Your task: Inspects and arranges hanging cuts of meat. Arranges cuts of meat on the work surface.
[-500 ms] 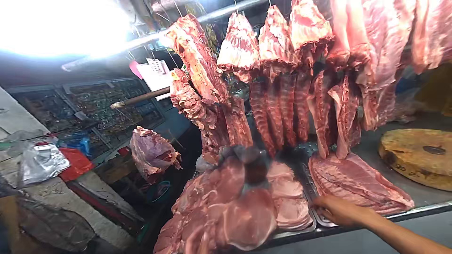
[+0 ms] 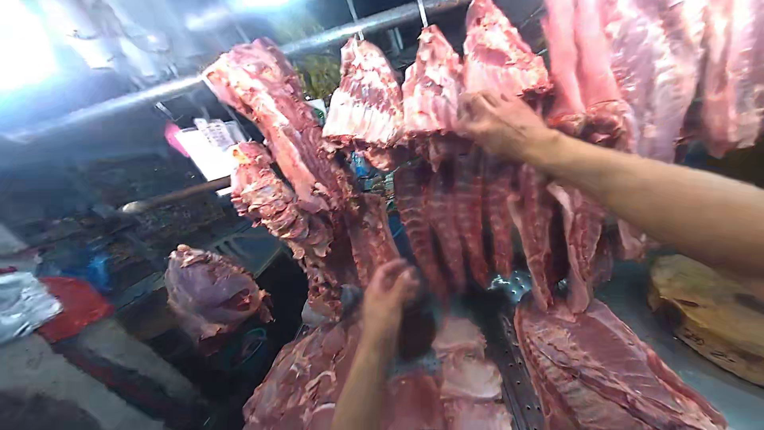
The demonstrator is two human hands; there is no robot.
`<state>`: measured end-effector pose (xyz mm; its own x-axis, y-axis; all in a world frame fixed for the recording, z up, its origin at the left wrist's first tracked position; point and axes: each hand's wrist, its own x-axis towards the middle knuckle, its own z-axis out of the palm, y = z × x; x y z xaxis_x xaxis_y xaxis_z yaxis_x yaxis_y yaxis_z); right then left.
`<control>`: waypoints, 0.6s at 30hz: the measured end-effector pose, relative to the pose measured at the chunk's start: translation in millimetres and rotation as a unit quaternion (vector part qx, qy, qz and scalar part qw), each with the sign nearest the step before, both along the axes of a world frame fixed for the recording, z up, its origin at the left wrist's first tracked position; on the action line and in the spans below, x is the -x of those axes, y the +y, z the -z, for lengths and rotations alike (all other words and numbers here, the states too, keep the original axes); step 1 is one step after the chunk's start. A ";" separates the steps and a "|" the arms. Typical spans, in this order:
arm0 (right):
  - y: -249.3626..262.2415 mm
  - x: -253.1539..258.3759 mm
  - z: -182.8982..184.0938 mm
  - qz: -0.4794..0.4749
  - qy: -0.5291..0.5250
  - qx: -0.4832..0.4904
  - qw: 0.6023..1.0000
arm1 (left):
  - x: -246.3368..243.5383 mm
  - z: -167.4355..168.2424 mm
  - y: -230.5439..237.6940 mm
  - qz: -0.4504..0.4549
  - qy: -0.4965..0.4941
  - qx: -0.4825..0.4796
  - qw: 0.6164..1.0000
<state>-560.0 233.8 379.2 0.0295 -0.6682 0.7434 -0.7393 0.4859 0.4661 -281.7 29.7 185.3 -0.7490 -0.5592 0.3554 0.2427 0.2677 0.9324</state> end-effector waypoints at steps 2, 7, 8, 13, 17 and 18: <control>-7.2 9.8 -19.8 0.028 0.029 -0.025 0.999 | 13.3 -11.9 -6.5 0.022 -0.006 -0.048 0.999; 31.5 6.7 -56.3 0.073 0.010 0.000 0.997 | 34.0 -28.5 -28.9 0.036 0.026 -0.067 0.997; 44.3 6.1 -62.8 0.072 -0.008 0.022 0.997 | 37.7 -34.3 -31.2 0.030 0.030 -0.048 0.998; 76.0 7.8 -65.3 0.032 -0.036 0.072 0.996 | 85.3 -85.1 -20.3 0.042 0.070 0.050 0.995; 70.3 9.8 -63.0 0.046 -0.026 0.082 0.995 | 152.0 -117.7 2.7 0.155 0.055 -0.002 0.986; 70.3 10.5 -65.4 0.038 -0.032 0.095 0.994 | 167.0 -123.7 9.4 0.164 0.050 -0.010 0.985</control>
<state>-570.5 304.1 444.6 -0.0667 -0.5139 0.8552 -0.7227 0.6159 0.3137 -448.7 39.1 309.0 -0.8524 -0.3007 0.4278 0.4038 0.1412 0.9039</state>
